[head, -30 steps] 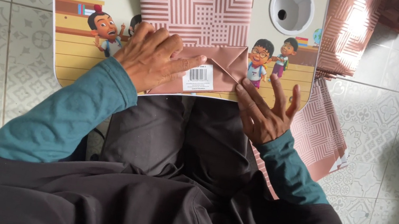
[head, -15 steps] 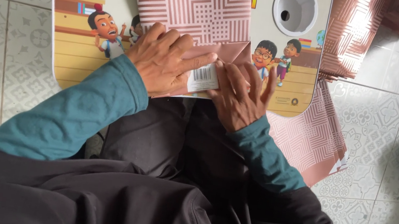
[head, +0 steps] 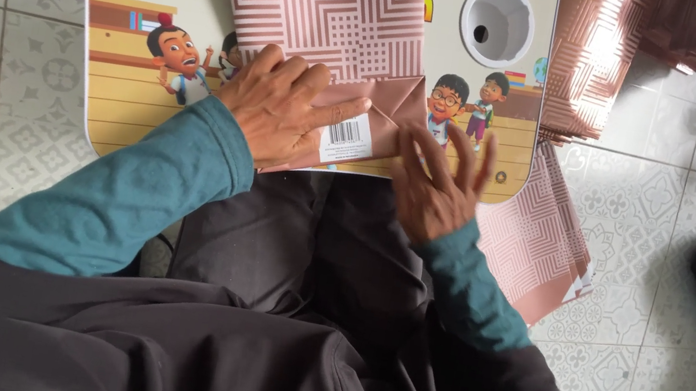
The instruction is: Folding patterned paper sheets into small boxes on a lap desk while sitting on the floor.
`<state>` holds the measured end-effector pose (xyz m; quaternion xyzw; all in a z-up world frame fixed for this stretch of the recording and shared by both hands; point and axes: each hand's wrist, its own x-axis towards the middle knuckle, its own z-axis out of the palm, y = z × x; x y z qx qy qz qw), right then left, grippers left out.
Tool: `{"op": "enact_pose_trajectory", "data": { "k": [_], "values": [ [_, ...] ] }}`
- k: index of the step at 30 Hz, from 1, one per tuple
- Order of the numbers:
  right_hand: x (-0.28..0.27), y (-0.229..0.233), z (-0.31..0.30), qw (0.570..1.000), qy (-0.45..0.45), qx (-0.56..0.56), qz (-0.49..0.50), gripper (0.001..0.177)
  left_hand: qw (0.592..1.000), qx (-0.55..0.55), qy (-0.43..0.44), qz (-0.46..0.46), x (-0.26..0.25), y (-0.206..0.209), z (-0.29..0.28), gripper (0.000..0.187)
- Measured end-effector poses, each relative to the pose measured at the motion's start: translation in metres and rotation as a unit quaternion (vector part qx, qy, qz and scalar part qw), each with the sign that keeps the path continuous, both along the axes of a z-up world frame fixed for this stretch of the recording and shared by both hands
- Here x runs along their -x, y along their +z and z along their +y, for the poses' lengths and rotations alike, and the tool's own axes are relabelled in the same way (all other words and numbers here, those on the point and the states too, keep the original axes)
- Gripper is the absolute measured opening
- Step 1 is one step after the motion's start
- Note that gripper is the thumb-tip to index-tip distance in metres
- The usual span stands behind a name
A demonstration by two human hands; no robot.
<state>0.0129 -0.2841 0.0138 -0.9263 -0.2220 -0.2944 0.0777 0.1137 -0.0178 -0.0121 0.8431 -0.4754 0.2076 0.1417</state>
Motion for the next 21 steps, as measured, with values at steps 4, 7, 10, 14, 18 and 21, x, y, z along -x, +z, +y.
{"op": "enact_pose_trajectory", "data": {
  "k": [4,7,10,14,18,21],
  "values": [
    [-0.032,-0.014,0.034,0.998,0.026,-0.014,-0.047,0.033,0.999,-0.002,0.023,-0.03,0.004,0.004,-0.002,0.072],
    [-0.028,-0.008,0.021,0.997,0.038,0.004,-0.066,0.033,0.999,0.008,0.022,-0.036,-0.002,0.001,-0.003,0.071],
    [-0.008,-0.006,-0.009,0.998,0.024,0.045,-0.044,0.035,0.999,0.01,0.021,-0.026,-0.002,-0.006,0.0,0.071],
    [0.007,-0.006,-0.031,0.998,0.0,0.061,-0.005,0.038,1.0,0.007,0.0,-0.009,-0.01,-0.007,0.003,0.068],
    [0.017,-0.007,-0.026,0.999,0.007,0.025,0.043,0.039,0.999,0.031,-0.029,-0.014,-0.01,-0.004,0.004,0.057],
    [0.013,0.001,-0.008,0.998,0.034,0.001,0.06,0.042,0.988,-0.121,-0.01,0.092,-0.02,0.001,0.001,0.051]
  ]
}}
